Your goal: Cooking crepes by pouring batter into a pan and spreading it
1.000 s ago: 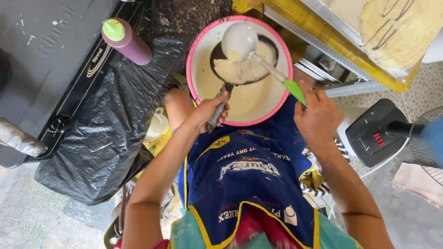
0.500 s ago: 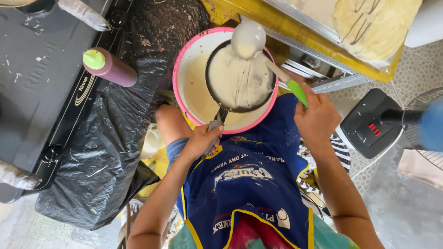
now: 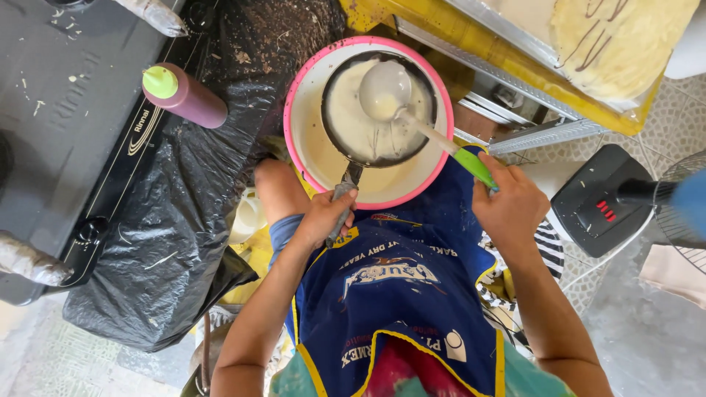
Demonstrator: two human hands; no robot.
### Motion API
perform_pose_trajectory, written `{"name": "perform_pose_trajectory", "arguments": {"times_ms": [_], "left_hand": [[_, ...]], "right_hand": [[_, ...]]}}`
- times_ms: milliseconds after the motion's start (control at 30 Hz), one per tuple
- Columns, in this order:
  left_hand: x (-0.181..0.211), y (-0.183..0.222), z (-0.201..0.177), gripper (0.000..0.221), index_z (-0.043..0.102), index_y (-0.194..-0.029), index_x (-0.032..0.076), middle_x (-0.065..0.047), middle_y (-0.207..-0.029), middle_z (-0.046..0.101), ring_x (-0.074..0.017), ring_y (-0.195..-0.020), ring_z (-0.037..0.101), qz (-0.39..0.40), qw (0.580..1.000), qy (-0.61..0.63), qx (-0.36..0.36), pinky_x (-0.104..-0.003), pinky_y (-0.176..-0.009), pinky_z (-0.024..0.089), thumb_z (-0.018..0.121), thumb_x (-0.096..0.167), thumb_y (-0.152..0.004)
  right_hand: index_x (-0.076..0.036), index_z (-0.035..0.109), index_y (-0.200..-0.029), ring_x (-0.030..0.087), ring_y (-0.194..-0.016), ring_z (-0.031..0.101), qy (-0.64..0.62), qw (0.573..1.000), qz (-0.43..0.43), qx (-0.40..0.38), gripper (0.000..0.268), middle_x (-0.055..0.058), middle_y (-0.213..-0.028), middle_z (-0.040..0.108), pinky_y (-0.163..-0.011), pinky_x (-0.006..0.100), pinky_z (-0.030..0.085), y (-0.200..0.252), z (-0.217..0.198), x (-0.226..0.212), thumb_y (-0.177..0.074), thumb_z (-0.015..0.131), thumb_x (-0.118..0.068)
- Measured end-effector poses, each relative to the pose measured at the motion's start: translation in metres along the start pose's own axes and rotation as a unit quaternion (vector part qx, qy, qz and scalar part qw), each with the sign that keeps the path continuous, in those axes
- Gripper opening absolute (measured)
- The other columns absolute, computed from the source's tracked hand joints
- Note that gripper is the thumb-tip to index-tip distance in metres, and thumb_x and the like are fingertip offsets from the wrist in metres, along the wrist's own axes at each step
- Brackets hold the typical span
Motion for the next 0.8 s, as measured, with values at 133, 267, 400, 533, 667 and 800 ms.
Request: {"name": "perform_pose_trajectory", "arguments": {"times_ms": [133,267,400,533,667,800], "left_hand": [[0.017,-0.001,-0.024,0.038,0.068,-0.084,-0.001,-0.016,-0.052,0.063,-0.0221,-0.036,0.062,-0.006,0.995,-0.091,0.046,-0.032,-0.035,0.052,0.072,0.036,-0.094],[0.032,-0.012,-0.07,0.058,0.073,-0.099,0.01,-0.023,-0.08,0.073,-0.0485,-0.084,0.073,0.08,0.815,-0.54,0.196,-0.055,-0.077,0.058,0.064,0.067,-0.089],[0.112,0.088,-0.021,0.036,0.067,-0.079,0.012,-0.003,-0.058,0.062,-0.0196,-0.052,0.068,0.376,0.522,-0.672,0.365,-0.033,-0.051,0.055,0.075,0.046,-0.086],[0.107,0.105,-0.008,0.028,0.065,-0.084,0.015,0.003,-0.06,0.048,-0.0154,-0.048,0.056,0.441,0.413,-0.678,0.419,-0.027,-0.047,0.049,0.059,0.04,-0.097],[0.069,0.065,-0.026,0.028,0.067,-0.086,0.013,0.002,-0.06,0.049,-0.0169,-0.049,0.058,0.443,0.407,-0.673,0.43,-0.029,-0.048,0.048,0.057,0.038,-0.093],[0.064,0.067,-0.026,0.036,0.069,-0.094,0.011,0.001,-0.062,0.051,-0.0181,-0.051,0.061,0.429,0.428,-0.666,0.435,-0.03,-0.049,0.051,0.064,0.047,-0.09]], "right_hand": [[-0.034,0.079,-0.126,0.03,-0.076,0.073,-0.062,0.997,0.029,-0.041,0.039,0.002,-0.087,0.069,-0.069,0.041,0.058,-0.001,0.038,0.017,-0.087,0.079,-0.034],[-0.031,0.075,-0.13,0.04,-0.084,0.075,-0.004,0.974,0.081,-0.213,0.04,0.011,-0.092,0.074,-0.073,0.053,0.059,-0.002,0.1,0.048,-0.093,0.061,-0.038],[-0.039,0.072,-0.13,0.035,-0.084,0.077,0.03,0.951,0.034,-0.306,0.043,0.007,-0.091,0.073,-0.074,0.049,0.06,0.026,0.168,0.039,-0.091,0.054,-0.036],[-0.041,0.074,-0.123,0.04,-0.079,0.076,0.057,0.932,-0.028,-0.358,0.043,0.009,-0.088,0.071,-0.071,0.051,0.058,0.053,0.205,0.014,-0.088,0.052,-0.03],[-0.039,0.074,-0.126,0.04,-0.076,0.076,0.077,0.913,-0.046,-0.399,0.045,0.011,-0.087,0.073,-0.069,0.049,0.058,0.068,0.228,0.004,-0.093,0.046,-0.027],[-0.037,0.073,-0.131,0.042,-0.081,0.076,0.071,0.905,-0.053,-0.415,0.048,0.014,-0.091,0.074,-0.072,0.05,0.058,0.077,0.227,0.0,-0.094,0.047,-0.022]]}}
Point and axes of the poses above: each hand's wrist, its own y-axis away from the middle knuckle, its own z-axis out of the palm, x = y × z, the point moved 9 cm from there along -y, towards the middle knuckle
